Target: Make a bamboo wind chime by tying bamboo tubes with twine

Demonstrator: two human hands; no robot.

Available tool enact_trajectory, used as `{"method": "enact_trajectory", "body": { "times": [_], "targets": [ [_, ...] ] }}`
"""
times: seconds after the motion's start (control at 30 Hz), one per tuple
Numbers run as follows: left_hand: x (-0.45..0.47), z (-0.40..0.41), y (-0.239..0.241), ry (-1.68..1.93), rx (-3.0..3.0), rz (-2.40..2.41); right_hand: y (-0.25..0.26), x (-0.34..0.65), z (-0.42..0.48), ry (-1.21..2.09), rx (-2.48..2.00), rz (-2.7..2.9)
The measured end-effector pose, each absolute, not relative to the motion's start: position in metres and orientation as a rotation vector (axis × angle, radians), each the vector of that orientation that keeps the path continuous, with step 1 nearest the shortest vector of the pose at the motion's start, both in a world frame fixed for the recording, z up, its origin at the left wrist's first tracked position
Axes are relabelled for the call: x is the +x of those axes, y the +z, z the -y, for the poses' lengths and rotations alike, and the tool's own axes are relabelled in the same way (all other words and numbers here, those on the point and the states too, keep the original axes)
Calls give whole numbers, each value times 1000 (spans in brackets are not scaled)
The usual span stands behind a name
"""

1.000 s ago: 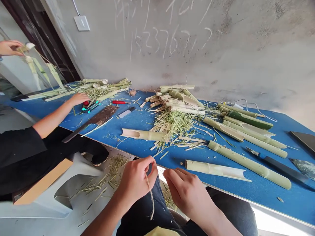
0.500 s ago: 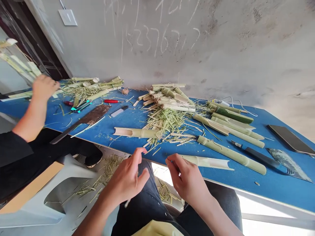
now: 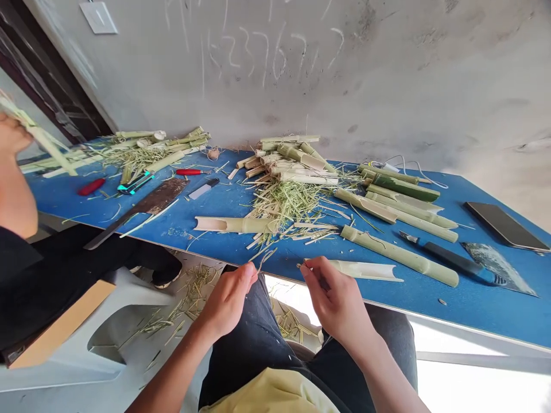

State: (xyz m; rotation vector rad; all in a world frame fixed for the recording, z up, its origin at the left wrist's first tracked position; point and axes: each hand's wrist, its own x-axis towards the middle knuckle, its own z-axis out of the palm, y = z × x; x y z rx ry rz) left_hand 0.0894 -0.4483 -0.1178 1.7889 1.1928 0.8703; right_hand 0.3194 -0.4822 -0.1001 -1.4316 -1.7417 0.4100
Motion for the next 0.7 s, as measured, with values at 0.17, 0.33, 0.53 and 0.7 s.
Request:
{"method": "enact_trajectory", "body": {
  "times": [0.17, 0.33, 0.53, 0.7],
  "targets": [
    [92, 453, -110, 983, 1879, -1150, -105, 315, 485, 409, -1396, 1732],
    [82, 462, -104, 983, 1991, -1126, -110, 316, 483, 387, -1447, 1661],
    [82, 467, -105, 959, 2062, -1110, -109, 312, 482, 351, -1388, 1732],
    [88, 465, -106, 990, 2082, -1186, -108, 307, 486, 242, -1332, 1824]
  ]
}}
